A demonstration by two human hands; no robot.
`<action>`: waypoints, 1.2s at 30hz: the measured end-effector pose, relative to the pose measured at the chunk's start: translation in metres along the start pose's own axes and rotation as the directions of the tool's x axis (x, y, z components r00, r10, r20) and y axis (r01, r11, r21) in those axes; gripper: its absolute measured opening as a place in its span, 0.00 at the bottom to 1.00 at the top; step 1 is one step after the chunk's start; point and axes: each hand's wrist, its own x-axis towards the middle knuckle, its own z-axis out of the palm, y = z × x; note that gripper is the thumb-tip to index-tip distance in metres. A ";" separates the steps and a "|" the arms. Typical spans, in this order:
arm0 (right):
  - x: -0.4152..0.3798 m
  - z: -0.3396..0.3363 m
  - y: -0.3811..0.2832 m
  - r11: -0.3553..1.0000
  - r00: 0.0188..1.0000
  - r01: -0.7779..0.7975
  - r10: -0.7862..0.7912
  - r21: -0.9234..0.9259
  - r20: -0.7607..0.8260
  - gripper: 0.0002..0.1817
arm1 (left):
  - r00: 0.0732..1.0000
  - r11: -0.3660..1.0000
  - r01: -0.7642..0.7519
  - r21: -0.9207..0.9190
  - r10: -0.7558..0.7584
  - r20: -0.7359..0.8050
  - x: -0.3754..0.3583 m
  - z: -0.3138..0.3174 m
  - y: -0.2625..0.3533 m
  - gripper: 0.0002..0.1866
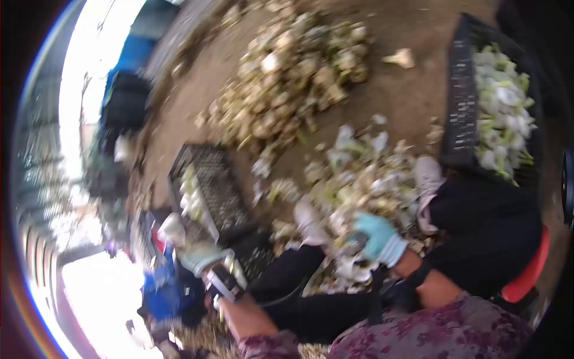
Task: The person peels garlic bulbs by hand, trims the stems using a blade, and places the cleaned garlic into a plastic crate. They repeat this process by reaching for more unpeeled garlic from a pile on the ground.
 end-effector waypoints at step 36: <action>0.020 -0.021 0.080 0.757 0.703 -0.482 0.634 0.440 -0.321 0.16 | 0.696 0.187 0.527 0.829 -0.655 -0.294 0.036 0.067 -0.293 0.33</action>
